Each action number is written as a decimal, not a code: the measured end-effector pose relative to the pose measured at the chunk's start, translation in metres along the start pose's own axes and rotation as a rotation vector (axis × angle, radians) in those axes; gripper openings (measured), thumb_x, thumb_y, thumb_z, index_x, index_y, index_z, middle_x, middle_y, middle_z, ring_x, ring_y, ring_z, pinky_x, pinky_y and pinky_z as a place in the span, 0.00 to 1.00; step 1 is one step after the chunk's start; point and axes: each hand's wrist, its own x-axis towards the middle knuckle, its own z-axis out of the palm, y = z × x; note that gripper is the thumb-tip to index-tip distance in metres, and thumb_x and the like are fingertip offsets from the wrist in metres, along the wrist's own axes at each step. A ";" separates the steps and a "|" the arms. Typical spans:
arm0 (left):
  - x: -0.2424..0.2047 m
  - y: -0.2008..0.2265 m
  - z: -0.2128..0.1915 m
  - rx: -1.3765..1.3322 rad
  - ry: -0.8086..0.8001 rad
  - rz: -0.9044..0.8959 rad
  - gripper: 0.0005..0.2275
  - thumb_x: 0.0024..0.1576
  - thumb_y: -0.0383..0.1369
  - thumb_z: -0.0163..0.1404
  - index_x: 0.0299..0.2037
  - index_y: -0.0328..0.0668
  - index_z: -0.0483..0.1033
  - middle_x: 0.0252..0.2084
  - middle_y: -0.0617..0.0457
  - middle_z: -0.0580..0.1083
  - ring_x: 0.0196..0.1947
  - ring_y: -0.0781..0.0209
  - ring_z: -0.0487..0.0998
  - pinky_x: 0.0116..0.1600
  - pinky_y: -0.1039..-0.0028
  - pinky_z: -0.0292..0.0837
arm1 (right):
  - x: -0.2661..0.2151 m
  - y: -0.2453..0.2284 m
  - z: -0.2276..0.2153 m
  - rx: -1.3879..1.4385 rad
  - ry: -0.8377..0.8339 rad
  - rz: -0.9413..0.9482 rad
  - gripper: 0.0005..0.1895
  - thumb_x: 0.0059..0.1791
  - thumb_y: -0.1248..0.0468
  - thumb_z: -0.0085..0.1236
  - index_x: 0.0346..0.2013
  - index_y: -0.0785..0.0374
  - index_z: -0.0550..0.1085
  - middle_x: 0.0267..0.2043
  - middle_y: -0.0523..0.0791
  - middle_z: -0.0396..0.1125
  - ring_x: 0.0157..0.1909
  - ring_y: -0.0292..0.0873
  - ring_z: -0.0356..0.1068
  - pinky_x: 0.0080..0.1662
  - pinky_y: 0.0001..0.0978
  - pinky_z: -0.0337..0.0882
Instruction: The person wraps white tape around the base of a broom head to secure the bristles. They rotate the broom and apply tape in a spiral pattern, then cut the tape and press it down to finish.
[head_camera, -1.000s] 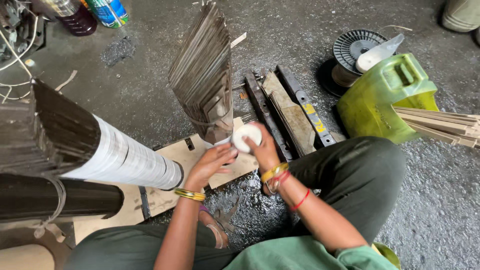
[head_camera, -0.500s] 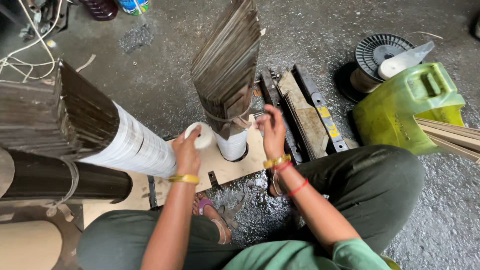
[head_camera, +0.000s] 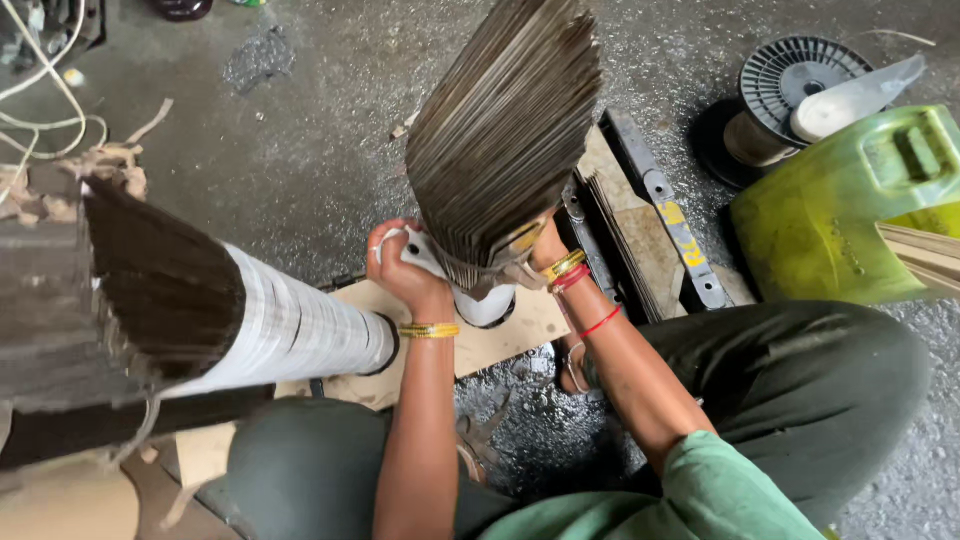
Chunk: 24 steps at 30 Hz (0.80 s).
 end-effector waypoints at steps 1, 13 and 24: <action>0.007 -0.003 0.005 -0.002 0.007 0.015 0.06 0.48 0.22 0.44 0.33 0.30 0.73 0.32 0.46 0.71 0.35 0.53 0.72 0.46 0.66 0.71 | 0.007 0.004 -0.005 -0.069 -0.009 -0.035 0.25 0.58 0.64 0.43 0.69 0.68 0.61 0.68 0.52 0.63 0.66 0.48 0.65 0.65 0.44 0.66; 0.056 -0.018 -0.012 -0.217 -0.090 -0.611 0.09 0.42 0.29 0.46 0.33 0.39 0.74 0.35 0.51 0.74 0.39 0.53 0.76 0.51 0.65 0.74 | -0.015 0.019 -0.030 -0.077 -0.024 -0.105 0.24 0.59 0.61 0.45 0.69 0.66 0.62 0.70 0.50 0.59 0.66 0.48 0.60 0.67 0.42 0.60; 0.098 -0.038 -0.013 0.282 -0.039 -0.422 0.19 0.55 0.35 0.49 0.53 0.32 0.79 0.45 0.56 0.80 0.45 0.62 0.78 0.50 0.74 0.72 | 0.103 -0.103 0.043 0.018 -0.130 0.081 0.24 0.53 0.67 0.52 0.64 0.66 0.67 0.58 0.50 0.66 0.54 0.46 0.66 0.52 0.40 0.67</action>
